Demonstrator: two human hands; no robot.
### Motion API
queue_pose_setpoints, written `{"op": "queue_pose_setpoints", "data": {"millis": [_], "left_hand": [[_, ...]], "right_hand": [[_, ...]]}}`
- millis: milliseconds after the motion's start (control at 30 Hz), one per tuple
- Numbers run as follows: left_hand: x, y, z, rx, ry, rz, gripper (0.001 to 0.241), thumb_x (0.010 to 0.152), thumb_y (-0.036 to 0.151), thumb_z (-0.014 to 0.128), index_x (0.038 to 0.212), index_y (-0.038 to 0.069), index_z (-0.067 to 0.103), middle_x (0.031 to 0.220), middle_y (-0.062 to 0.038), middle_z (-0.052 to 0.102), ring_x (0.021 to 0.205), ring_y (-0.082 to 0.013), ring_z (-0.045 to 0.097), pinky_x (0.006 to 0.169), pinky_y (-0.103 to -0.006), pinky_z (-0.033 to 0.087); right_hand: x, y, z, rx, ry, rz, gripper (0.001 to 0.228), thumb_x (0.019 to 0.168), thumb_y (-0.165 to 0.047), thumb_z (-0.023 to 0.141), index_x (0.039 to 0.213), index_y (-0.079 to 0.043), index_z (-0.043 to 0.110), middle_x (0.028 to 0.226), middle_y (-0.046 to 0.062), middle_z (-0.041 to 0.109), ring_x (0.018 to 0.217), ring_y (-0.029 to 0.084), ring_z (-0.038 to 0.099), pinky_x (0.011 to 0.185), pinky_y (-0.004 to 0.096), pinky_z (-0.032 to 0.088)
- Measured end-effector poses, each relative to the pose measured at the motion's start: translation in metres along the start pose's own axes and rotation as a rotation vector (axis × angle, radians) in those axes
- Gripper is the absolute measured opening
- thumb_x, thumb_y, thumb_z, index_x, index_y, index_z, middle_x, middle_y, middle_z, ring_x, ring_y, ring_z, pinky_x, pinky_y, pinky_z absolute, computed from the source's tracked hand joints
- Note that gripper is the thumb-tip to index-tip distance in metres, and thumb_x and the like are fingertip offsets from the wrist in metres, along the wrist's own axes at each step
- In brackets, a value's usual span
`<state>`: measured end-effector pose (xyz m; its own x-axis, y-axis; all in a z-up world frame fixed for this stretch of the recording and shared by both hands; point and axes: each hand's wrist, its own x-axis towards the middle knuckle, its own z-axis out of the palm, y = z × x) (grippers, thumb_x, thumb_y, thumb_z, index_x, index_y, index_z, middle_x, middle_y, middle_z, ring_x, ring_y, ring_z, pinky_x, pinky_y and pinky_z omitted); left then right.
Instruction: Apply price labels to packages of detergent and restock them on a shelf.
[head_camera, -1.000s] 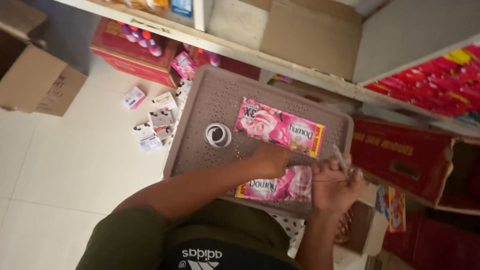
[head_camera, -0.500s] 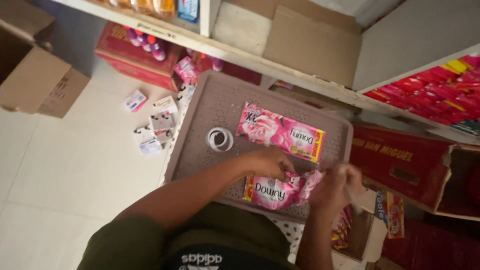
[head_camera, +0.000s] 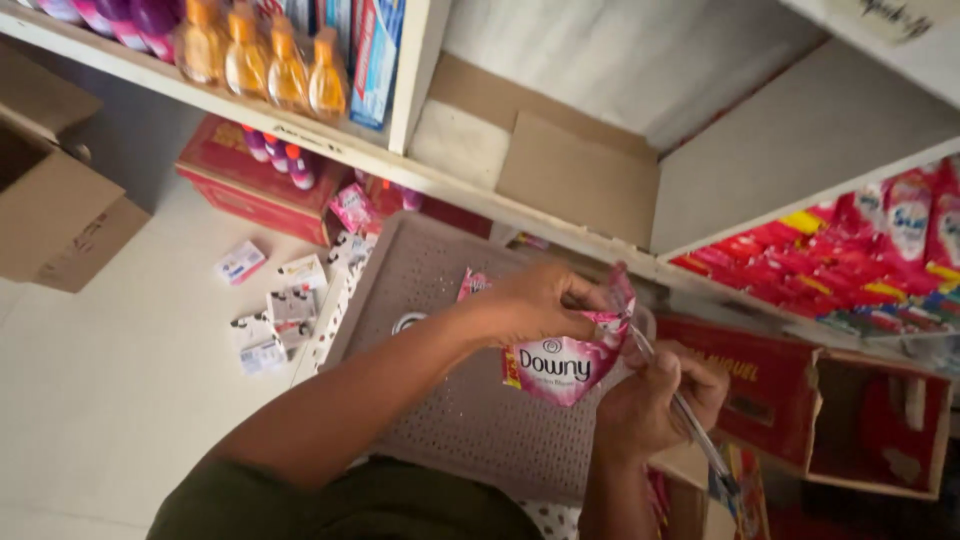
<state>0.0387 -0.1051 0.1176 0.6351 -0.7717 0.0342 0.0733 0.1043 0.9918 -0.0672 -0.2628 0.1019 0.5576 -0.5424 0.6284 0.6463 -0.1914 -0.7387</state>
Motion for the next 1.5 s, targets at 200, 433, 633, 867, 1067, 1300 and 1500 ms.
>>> {"op": "queue_pose_setpoints", "data": {"millis": [200, 433, 633, 867, 1067, 1300, 1500], "left_hand": [[0.003, -0.001, -0.006, -0.045, 0.156, 0.025, 0.019, 0.085, 0.013, 0.073, 0.100, 0.005, 0.080, 0.077, 0.004, 0.072, 0.066, -0.0016, 0.058, 0.060, -0.0235, 0.049], [-0.015, 0.085, -0.029, 0.421, 0.120, 0.109, 0.024, 0.081, 0.021, 0.075, 0.102, 0.012, 0.080, 0.070, -0.009, 0.072, 0.062, -0.0147, 0.065, 0.062, -0.0335, 0.051], [-0.018, 0.139, -0.039, 0.752, 0.091, 0.243, 0.026, 0.077, 0.023, 0.075, 0.101, 0.016, 0.081, 0.089, -0.015, 0.077, 0.081, -0.0298, 0.074, 0.075, -0.0409, 0.055], [-0.021, 0.152, -0.043, 0.800, 0.100, 0.208, 0.024, 0.075, 0.019, 0.075, 0.099, 0.012, 0.078, 0.096, -0.013, 0.079, 0.091, -0.0272, 0.076, 0.081, -0.0398, 0.058], [-0.016, 0.131, -0.054, 0.766, 0.119, 0.190, 0.028, 0.075, 0.022, 0.078, 0.099, 0.009, 0.078, 0.090, -0.012, 0.078, 0.081, -0.0232, 0.075, 0.075, -0.0374, 0.057], [-0.013, 0.102, -0.059, 0.456, 0.030, 0.107, 0.027, 0.084, 0.022, 0.077, 0.103, 0.003, 0.079, 0.078, -0.007, 0.077, 0.066, -0.0087, 0.065, 0.065, -0.0285, 0.054], [0.003, 0.061, -0.046, 0.023, 0.085, 0.072, 0.019, 0.086, 0.015, 0.075, 0.101, 0.002, 0.080, 0.080, 0.002, 0.074, 0.067, -0.0024, 0.060, 0.060, -0.0242, 0.051]], "right_hand": [[0.014, 0.007, 0.012, -0.157, 0.034, -0.093, 0.023, 0.109, -0.015, 0.068, 0.102, -0.006, 0.048, 0.086, 0.010, 0.059, 0.072, 0.015, 0.055, 0.069, 0.031, 0.051], [0.100, -0.054, 0.024, -0.371, -0.342, -0.194, 0.028, 0.114, -0.022, 0.048, 0.130, 0.000, 0.058, 0.115, 0.008, 0.065, 0.083, 0.013, 0.061, 0.080, 0.027, 0.050], [0.142, -0.074, 0.047, -0.496, -0.994, -0.030, 0.036, 0.085, -0.015, 0.072, 0.118, -0.002, 0.070, 0.124, 0.012, 0.057, 0.099, 0.018, 0.059, 0.082, 0.027, 0.049], [0.139, -0.054, 0.050, -0.488, -0.958, 0.202, 0.023, 0.083, -0.004, 0.079, 0.106, -0.002, 0.075, 0.099, 0.005, 0.071, 0.092, 0.014, 0.062, 0.078, 0.027, 0.048], [0.130, -0.036, 0.049, -0.368, -0.889, 0.440, 0.018, 0.087, -0.002, 0.073, 0.104, 0.000, 0.075, 0.092, 0.001, 0.073, 0.086, 0.008, 0.065, 0.077, 0.024, 0.051], [0.121, -0.015, 0.034, -0.305, -0.836, 0.611, 0.013, 0.092, -0.003, 0.072, 0.103, 0.003, 0.076, 0.089, 0.006, 0.070, 0.084, 0.012, 0.061, 0.076, 0.027, 0.048], [0.093, -0.041, 0.046, 0.092, -0.266, -0.058, 0.029, 0.111, -0.029, 0.056, 0.110, -0.001, 0.064, 0.110, 0.009, 0.064, 0.107, 0.023, 0.061, 0.101, 0.035, 0.050]]}}
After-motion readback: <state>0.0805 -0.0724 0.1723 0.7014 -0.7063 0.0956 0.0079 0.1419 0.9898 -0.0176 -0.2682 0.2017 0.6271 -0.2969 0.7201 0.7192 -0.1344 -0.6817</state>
